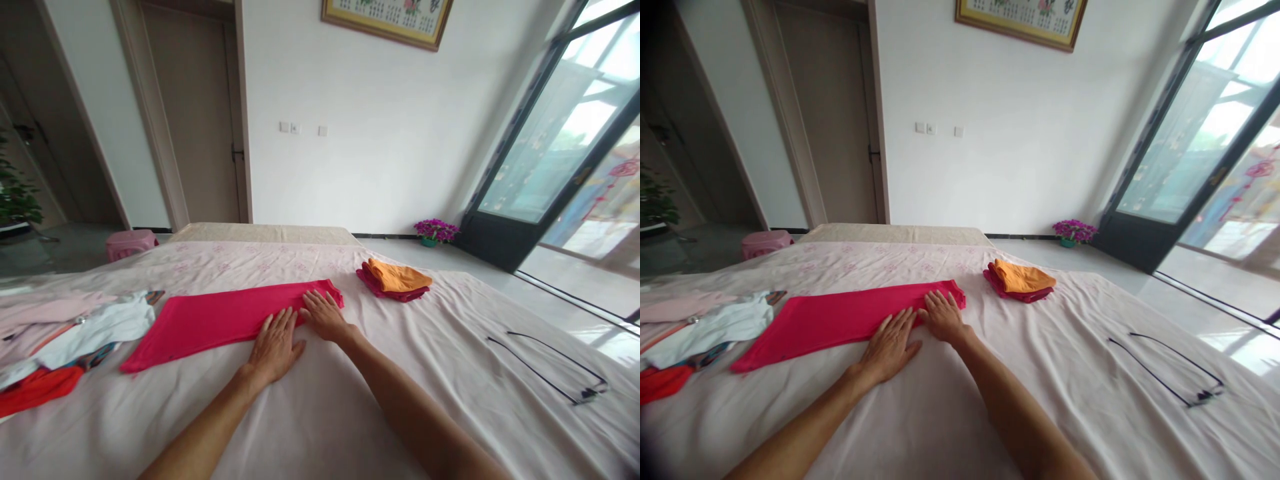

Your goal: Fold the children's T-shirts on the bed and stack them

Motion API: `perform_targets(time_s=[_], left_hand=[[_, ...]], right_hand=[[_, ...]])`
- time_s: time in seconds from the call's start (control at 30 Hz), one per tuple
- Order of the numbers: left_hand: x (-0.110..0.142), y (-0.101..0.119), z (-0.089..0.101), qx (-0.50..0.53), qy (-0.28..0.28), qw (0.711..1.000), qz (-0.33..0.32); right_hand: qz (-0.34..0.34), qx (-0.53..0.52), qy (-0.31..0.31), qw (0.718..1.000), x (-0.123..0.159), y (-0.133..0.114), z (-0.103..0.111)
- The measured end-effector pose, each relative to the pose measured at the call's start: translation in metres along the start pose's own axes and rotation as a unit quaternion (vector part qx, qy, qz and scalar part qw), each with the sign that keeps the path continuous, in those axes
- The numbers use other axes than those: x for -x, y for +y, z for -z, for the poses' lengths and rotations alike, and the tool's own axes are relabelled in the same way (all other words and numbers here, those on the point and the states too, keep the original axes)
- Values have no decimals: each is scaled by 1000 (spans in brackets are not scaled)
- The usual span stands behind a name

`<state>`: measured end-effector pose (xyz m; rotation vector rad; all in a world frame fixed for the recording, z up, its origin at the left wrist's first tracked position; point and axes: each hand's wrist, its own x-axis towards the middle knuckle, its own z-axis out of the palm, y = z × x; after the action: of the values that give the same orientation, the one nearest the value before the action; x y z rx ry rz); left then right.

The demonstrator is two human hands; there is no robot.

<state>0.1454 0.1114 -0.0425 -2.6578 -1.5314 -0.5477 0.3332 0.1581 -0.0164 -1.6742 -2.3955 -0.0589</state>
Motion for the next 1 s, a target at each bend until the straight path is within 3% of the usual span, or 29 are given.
perform_targets(time_s=[0.13, 0.27, 0.4, 0.53, 0.63, 0.8, 1.0], left_hand=[[1, 4, 7, -5, -5, 1000, 19], [13, 6, 18, -10, -30, 999, 44], [39, -5, 33, -34, -44, 997, 62], [68, -39, 53, -87, 2, 994, 64], [88, -75, 67, -129, 27, 984, 121], [124, -132, 76, -164, -20, 960, 228], [140, -148, 71, -165, -38, 956, 238]], right_hand=[[-35, 32, -23, 999, 0, 10, -12], [-88, 59, -46, 993, 0, 22, -2], [-113, 73, 22, 991, 10, 7, 10], [-53, 42, 80, 995, 23, -27, 11], [28, 4, 46, 999, 31, -45, 4], [64, -13, 21, 998, 36, -48, -12], [69, -7, 41, 997, 37, -46, -15]])
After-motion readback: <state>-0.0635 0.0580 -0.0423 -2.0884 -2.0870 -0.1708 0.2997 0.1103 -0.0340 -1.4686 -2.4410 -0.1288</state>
